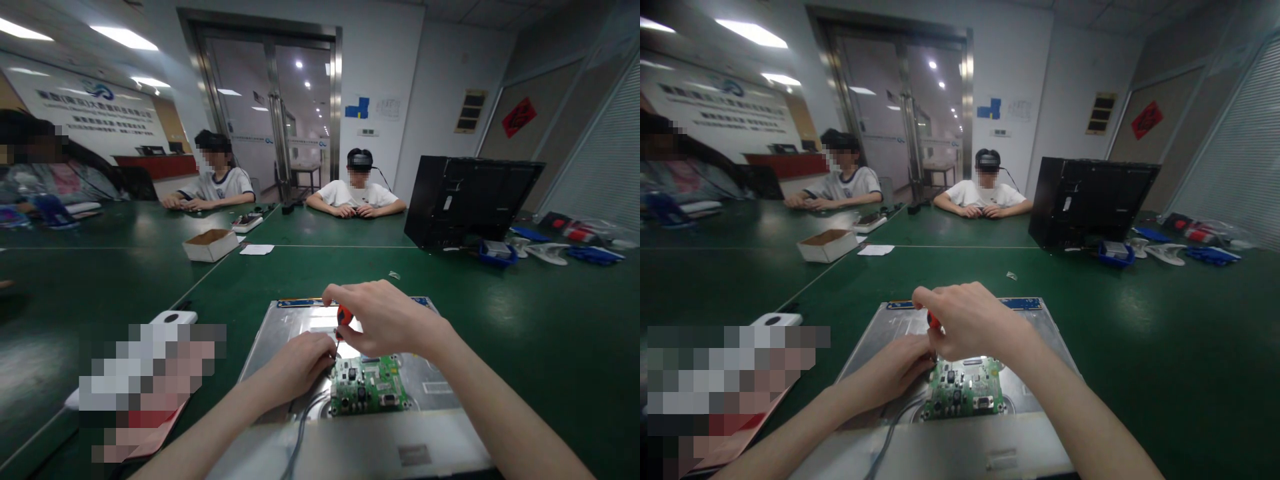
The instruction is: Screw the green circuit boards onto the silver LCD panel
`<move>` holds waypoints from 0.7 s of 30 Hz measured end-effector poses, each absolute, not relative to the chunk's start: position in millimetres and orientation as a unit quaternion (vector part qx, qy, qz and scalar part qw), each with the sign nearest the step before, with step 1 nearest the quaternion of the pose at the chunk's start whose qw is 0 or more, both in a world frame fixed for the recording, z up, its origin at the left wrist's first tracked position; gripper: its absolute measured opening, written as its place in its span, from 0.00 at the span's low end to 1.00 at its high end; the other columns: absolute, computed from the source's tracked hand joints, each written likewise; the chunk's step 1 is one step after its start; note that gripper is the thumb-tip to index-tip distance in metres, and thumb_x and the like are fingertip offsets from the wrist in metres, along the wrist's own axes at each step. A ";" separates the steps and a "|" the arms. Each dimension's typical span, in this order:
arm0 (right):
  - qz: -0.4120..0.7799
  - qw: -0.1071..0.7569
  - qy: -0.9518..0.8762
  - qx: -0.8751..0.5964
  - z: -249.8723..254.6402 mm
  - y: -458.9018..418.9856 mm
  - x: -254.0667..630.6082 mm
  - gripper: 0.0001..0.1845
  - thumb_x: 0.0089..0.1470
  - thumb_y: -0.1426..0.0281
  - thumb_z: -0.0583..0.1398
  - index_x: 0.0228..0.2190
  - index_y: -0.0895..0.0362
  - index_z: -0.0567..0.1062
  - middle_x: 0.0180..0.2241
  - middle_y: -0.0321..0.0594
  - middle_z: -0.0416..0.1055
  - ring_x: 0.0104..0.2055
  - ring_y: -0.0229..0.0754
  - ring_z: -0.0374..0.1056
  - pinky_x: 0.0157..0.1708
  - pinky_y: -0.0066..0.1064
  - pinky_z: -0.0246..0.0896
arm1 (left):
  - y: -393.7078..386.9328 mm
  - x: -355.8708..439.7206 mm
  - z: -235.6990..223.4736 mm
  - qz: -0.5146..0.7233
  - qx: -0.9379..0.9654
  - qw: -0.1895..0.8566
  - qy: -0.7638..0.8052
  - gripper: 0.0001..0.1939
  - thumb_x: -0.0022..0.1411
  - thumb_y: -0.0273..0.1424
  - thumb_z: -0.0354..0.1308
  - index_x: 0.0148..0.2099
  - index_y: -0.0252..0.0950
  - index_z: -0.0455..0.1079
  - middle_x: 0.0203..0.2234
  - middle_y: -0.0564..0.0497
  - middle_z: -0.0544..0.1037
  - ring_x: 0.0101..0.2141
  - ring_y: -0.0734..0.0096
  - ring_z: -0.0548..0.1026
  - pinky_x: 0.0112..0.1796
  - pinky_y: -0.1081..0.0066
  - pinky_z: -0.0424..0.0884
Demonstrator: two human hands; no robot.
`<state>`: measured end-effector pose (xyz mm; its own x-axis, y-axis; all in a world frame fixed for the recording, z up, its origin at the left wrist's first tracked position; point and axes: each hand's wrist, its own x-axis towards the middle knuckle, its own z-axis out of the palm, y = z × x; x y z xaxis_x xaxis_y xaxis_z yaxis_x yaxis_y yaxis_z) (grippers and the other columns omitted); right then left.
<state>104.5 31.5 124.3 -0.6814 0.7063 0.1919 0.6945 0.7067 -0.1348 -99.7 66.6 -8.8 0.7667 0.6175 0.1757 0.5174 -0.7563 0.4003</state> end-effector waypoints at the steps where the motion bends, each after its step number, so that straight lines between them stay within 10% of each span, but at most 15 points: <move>1: 0.029 0.117 -0.917 -0.379 124.1 32.0 104.9 0.17 0.56 0.67 0.60 0.48 0.55 0.67 0.37 0.38 0.77 0.31 0.40 0.69 0.25 0.29 0.47 | 66.0 -99.4 -7.7 0.151 0.925 0.162 0.307 0.07 0.65 0.23 0.52 0.38 0.36 0.70 0.35 0.49 0.78 0.36 0.62 0.75 0.37 0.66 0.67; 21: -0.004 0.109 -0.910 -0.400 121.4 37.7 103.9 0.11 0.62 0.60 0.58 0.38 0.54 0.73 0.31 0.37 0.77 0.28 0.38 0.67 0.24 0.30 0.43 | 61.7 -97.9 -2.2 0.136 0.924 0.148 0.327 0.07 0.64 0.23 0.51 0.35 0.36 0.67 0.31 0.50 0.76 0.32 0.63 0.72 0.35 0.68 0.65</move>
<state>103.9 37.7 121.4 -0.6564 0.7272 0.2005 0.7288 0.6800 -0.0804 -97.9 61.7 -2.2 0.7495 0.6439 0.1538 0.5637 -0.7425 0.3618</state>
